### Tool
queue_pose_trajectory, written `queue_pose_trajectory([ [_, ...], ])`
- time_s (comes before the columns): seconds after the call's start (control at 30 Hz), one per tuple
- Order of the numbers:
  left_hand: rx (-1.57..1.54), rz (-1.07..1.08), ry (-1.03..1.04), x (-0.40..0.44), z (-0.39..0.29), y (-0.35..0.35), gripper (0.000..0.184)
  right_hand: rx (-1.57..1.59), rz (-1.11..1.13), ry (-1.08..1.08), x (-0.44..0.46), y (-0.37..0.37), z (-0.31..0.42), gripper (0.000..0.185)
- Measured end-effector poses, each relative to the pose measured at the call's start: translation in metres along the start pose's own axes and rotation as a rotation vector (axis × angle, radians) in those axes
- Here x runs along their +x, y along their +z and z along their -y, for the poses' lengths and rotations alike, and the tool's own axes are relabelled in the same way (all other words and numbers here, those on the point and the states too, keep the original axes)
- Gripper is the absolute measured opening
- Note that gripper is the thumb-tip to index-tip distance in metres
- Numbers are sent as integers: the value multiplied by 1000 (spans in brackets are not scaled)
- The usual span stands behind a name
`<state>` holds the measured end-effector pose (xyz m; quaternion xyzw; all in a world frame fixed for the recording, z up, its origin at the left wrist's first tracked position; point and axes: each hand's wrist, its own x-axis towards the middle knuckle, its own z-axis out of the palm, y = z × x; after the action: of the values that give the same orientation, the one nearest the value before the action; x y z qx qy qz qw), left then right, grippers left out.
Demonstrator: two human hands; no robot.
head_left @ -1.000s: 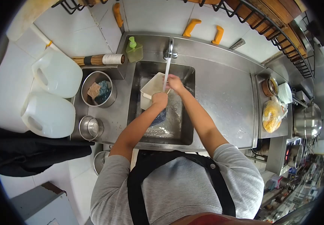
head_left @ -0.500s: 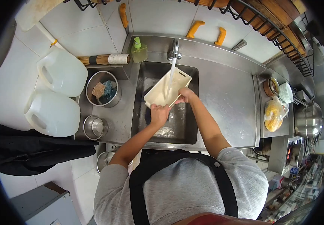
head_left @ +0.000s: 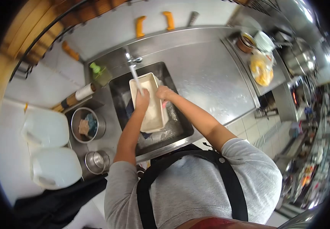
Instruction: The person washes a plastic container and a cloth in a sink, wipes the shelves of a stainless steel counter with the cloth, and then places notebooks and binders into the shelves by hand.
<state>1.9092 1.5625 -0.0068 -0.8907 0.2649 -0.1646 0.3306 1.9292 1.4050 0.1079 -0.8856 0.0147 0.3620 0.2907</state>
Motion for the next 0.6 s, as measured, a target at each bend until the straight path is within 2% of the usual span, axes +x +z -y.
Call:
queue_pose_trajectory([
  [0.03,-266,178,94,-5,-6,-8,27,-21,38,-197,43,19,-37,35],
  [0.07,-523,364,190,-14,-10,-20,27,-25,45,-287,59,27,-57,34],
  [0.1,-718,582,377,-22,-6,-33,26,-29,52,-377,73,35,-76,33],
  [0.13,-639,598,573,-31,10,-61,26,316,41,-325,72,47,-86,30],
  [0.17,-633,588,599,-31,9,-50,26,594,89,-96,34,35,-64,27],
  [0.2,-462,384,464,-32,9,-29,26,883,71,143,-10,20,-38,25],
  [0.23,-295,180,323,-28,7,-19,26,894,58,149,-8,23,-36,25],
  [0.27,-297,173,335,-23,2,-21,26,992,92,131,-3,28,-34,27],
  [0.33,-587,126,-45,-16,-8,-23,20,1097,122,111,-2,30,-28,29],
  [0.37,-589,124,-36,-14,-13,-22,20,1057,63,95,-13,23,-19,31],
  [0.43,-1240,104,-204,-14,-18,-16,22,1028,0,79,-34,12,-5,32],
  [0.5,-1270,76,-234,-15,-18,13,18,620,-310,-82,-51,9,0,40],
  [0.53,-1903,165,-521,-12,-10,18,21,536,-350,-133,-56,11,-1,55],
  [0.57,-2521,261,-842,-9,-6,22,25,536,-348,-132,-56,17,-7,55],
  [0.6,-2596,298,-972,-11,-6,24,28,401,-513,-240,-56,25,-13,59],
])
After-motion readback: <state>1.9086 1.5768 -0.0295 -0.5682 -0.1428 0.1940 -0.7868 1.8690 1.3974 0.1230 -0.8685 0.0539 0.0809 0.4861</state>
